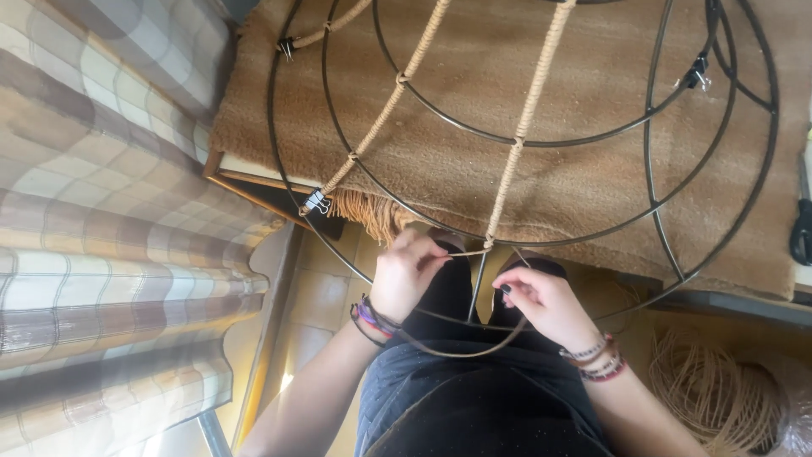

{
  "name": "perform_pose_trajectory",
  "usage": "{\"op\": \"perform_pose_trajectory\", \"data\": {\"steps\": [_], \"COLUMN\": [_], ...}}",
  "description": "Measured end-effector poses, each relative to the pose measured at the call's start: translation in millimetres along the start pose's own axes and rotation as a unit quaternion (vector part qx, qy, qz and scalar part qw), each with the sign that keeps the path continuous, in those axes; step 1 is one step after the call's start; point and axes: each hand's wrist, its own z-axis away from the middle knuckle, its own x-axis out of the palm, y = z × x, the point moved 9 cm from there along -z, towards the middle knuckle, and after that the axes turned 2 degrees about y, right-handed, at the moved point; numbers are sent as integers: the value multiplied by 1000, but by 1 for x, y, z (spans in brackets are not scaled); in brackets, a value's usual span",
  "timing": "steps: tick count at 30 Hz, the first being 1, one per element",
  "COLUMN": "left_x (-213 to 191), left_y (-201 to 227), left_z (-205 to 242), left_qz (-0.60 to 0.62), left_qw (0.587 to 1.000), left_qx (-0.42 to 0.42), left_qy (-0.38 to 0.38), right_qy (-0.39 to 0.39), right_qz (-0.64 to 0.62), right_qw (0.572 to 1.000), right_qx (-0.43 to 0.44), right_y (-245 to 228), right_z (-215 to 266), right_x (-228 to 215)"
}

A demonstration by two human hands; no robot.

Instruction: Wrapping and knotting thin twine around a conical metal frame with rope supports to create a decorative structure.

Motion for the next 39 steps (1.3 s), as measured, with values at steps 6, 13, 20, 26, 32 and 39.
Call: {"op": "perform_pose_trajectory", "data": {"steps": [6,13,20,26,32,39], "left_x": [1,45,22,-1,-29,-14], "left_y": [25,-14,-6,14,64,49], "left_z": [0,16,8,-2,-1,-5], "left_qz": [-184,333,94,-11,-189,-227], "left_qw": [964,878,971,997,942,941], "left_qx": [191,-196,-148,-6,273,252], "left_qy": [-5,-281,-164,-76,53,-10], "right_qy": [64,51,-141,-72,14,-28], "right_qz": [-82,-124,224,460,466,132], "right_qw": [993,991,962,878,883,987], "right_qx": [-51,-22,-70,-111,-58,-82], "right_y": [44,24,-4,26,-9,-52], "right_z": [-46,-40,-8,21,53,30], "right_x": [12,8,16,-13,-21,19]}}
